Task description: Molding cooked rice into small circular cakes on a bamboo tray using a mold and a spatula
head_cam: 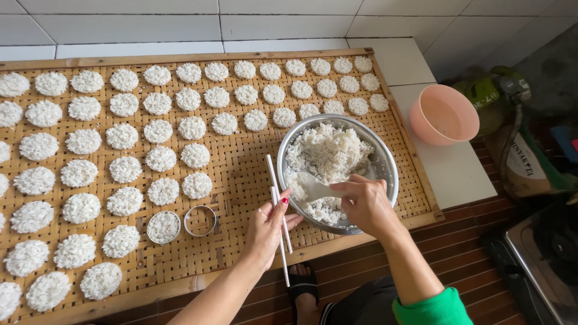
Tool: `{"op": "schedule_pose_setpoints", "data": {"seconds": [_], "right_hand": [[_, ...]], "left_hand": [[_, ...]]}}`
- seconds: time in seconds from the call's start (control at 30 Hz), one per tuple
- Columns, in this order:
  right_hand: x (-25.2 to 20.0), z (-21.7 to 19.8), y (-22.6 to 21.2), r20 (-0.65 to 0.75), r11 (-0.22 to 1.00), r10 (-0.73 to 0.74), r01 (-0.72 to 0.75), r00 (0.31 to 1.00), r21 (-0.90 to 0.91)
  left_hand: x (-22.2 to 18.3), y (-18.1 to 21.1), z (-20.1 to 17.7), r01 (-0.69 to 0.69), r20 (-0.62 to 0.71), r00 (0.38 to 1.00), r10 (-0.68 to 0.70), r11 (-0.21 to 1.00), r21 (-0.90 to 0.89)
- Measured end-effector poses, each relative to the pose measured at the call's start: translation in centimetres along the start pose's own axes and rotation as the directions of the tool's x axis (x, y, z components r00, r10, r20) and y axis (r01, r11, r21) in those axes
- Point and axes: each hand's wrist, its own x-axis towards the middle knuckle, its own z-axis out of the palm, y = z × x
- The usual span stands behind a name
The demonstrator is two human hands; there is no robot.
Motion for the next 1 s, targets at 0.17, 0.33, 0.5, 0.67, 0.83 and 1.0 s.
{"op": "schedule_pose_setpoints", "data": {"seconds": [0.17,0.33,0.5,0.67,0.83,1.0], "right_hand": [[-0.5,-2.4,1.3,0.202,0.947,0.242,-0.276,0.949,0.163],[-0.2,-4.6,1.2,0.318,0.821,0.444,-0.523,0.838,0.231],[-0.2,-3.9,2.6,0.260,0.832,0.386,-0.456,0.885,0.316],[1.0,-0.8,-1.4,0.283,0.828,0.304,-0.399,0.910,0.394],[2.1,3.4,-6.1,0.306,0.931,0.234,-0.303,0.923,0.203],[2.6,7.1,-10.0,0.230,0.989,0.059,-0.089,0.971,0.119]], "left_hand": [[0.3,-0.4,-0.4,-0.043,0.007,0.999,0.043,0.996,0.073],[1.5,-1.2,-1.8,-0.071,0.019,0.997,0.070,0.996,0.050],[-0.8,3.0,-2.4,-0.192,-0.182,0.962,0.205,0.978,0.085],[-2.6,7.2,-7.2,-0.368,-0.322,0.781,0.535,0.811,0.455],[-6.6,10.8,-9.9,-0.304,-0.363,0.581,0.728,0.609,0.733],[-6.8,9.7,-13.5,-0.375,-0.219,0.474,0.853,0.421,0.826]]}}
